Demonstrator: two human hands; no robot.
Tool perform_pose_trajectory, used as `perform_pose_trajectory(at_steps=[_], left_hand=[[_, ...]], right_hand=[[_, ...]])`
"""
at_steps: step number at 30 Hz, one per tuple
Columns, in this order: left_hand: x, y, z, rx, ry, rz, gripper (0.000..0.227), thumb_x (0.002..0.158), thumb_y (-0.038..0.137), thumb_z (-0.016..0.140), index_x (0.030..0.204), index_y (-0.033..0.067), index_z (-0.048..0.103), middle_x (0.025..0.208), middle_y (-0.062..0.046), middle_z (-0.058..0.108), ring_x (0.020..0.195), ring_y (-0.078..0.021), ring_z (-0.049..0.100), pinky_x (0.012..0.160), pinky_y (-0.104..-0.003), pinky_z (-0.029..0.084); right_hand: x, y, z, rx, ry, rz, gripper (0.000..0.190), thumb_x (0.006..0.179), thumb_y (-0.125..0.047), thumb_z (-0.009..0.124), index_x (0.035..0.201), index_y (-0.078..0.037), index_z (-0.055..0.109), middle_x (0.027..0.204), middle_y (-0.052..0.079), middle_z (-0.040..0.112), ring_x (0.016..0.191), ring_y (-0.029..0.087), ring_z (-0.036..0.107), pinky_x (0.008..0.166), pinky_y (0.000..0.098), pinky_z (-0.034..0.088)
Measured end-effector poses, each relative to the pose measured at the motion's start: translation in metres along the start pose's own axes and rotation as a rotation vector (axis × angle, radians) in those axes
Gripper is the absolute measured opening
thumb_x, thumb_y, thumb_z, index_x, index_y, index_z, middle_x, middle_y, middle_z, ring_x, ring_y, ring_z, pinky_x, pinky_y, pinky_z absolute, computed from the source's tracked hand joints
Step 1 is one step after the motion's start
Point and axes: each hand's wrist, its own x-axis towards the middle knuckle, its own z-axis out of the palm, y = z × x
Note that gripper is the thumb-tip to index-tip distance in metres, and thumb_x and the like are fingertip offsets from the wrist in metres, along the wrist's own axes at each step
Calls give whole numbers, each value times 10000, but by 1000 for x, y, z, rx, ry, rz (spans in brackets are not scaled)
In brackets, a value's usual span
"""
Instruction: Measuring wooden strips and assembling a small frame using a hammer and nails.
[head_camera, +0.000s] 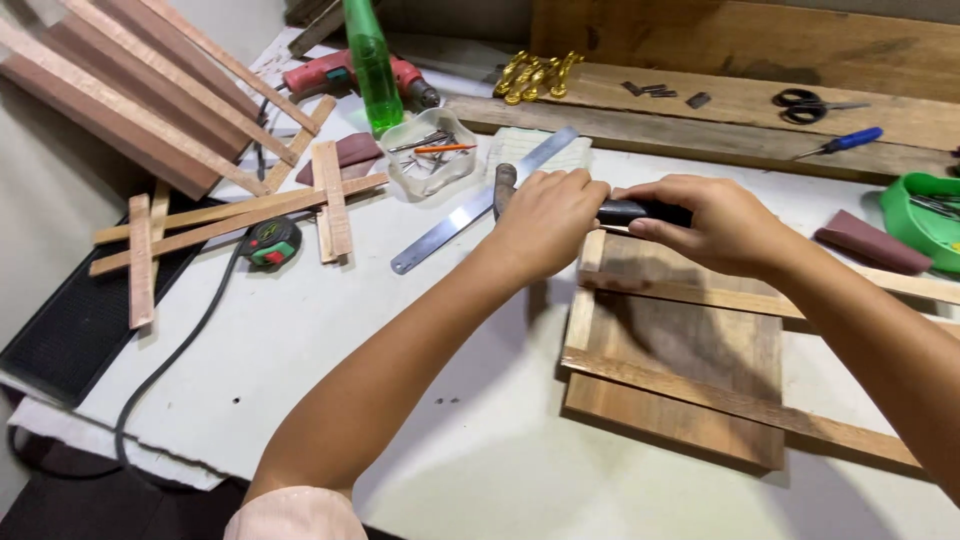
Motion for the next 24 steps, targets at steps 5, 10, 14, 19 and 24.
perform_pose_trajectory(at_steps=[5,10,14,19,24], left_hand=[[57,38,69,-1,-10,132,208,840,69,632,1044,94,662,997,-91,686,1000,-295,669,864,-434,489],[87,60,118,-69,-23,204,159,846,125,662,1004,102,662,972,-83,693,977,-288,687,854,-427,497],[94,64,143,-93,-76,222,240,844,198,698,1044,71,658,955,-104,692,923,-302,696,810,-433,493],[92,59,174,-65,-103,251,161,873,157,703,1007,77,663,967,-109,703,937,-298,716,823,-436,530],[102,69,148,-114,-349,112,242,832,150,764,1038,48,688,1023,-134,719,923,-327,722,781,-450,595]], right_hand=[[-52,74,-19,-101,126,61,432,864,-308,762,1266,-158,720,1101,137,749,963,308,712,832,406,552],[-84,112,-23,-106,174,151,434,870,-282,740,1291,-180,712,1108,137,734,996,327,701,864,415,548],[-92,126,-18,-204,211,152,400,867,-278,745,1246,-150,720,1080,121,704,1057,332,651,903,433,518],[-97,143,-9,-198,248,112,345,878,-263,738,1194,-123,733,1077,108,673,1070,326,632,935,425,507],[-101,145,-16,-162,198,125,365,875,-275,742,1211,-133,728,1084,101,675,1054,324,630,926,433,505]])
